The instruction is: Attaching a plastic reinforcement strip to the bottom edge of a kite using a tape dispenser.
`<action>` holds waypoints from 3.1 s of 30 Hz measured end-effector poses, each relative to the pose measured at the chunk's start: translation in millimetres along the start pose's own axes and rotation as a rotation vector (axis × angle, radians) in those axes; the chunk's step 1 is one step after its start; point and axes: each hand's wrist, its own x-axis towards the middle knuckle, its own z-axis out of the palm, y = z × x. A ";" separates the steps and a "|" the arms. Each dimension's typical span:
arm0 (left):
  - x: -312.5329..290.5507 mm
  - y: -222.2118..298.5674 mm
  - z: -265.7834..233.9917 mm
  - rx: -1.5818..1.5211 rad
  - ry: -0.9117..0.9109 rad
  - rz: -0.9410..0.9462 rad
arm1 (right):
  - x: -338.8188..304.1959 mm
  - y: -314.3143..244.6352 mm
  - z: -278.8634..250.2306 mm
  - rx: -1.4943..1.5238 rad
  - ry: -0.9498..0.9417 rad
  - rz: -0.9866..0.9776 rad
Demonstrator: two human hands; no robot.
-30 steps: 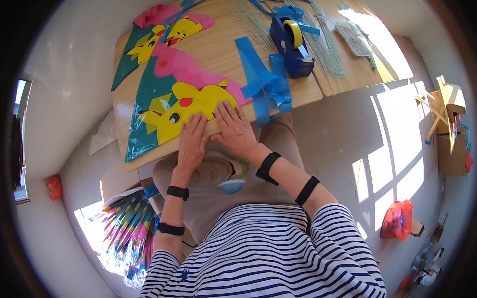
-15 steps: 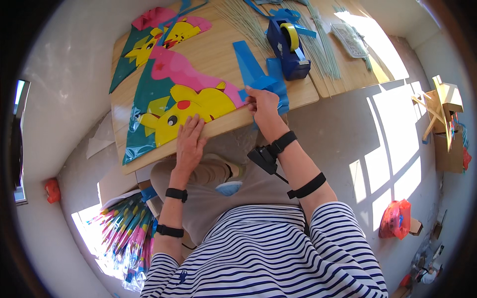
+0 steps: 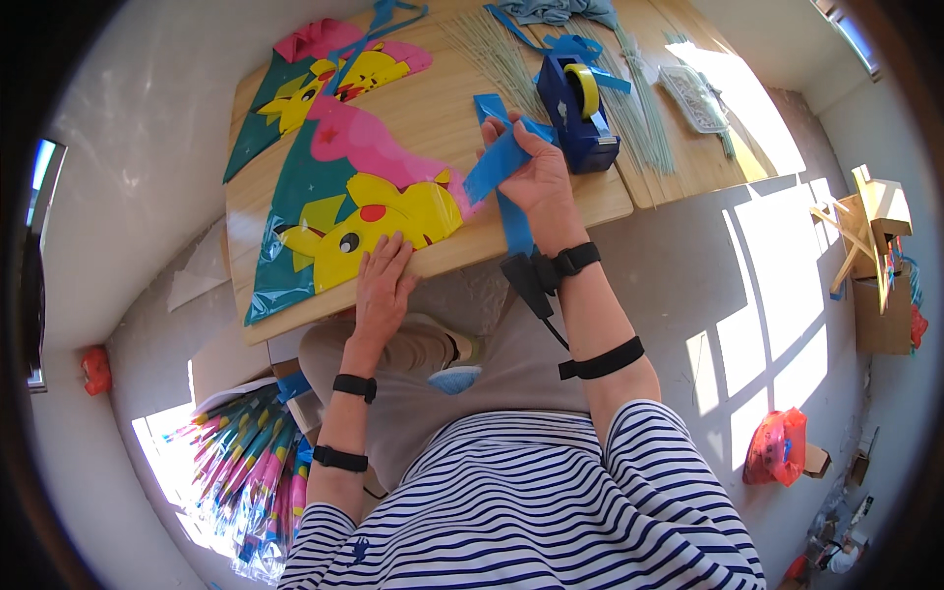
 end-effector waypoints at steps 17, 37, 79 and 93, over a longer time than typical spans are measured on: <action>6.0 6.0 -2.0 0.050 -0.013 0.019 | -66.6 -423.4 66.8 -0.405 -0.140 -0.446; 124.4 128.6 -71.9 -0.820 0.421 0.080 | -52.5 -1.8 259.6 -1.282 -0.595 -0.492; 32.4 -87.5 -75.7 -1.826 0.831 -0.445 | 54.1 -26.3 -31.6 -2.056 -0.512 0.131; 21.0 -102.3 -81.4 -1.910 0.791 -0.525 | 43.4 -16.7 -49.4 -2.181 -0.647 -0.220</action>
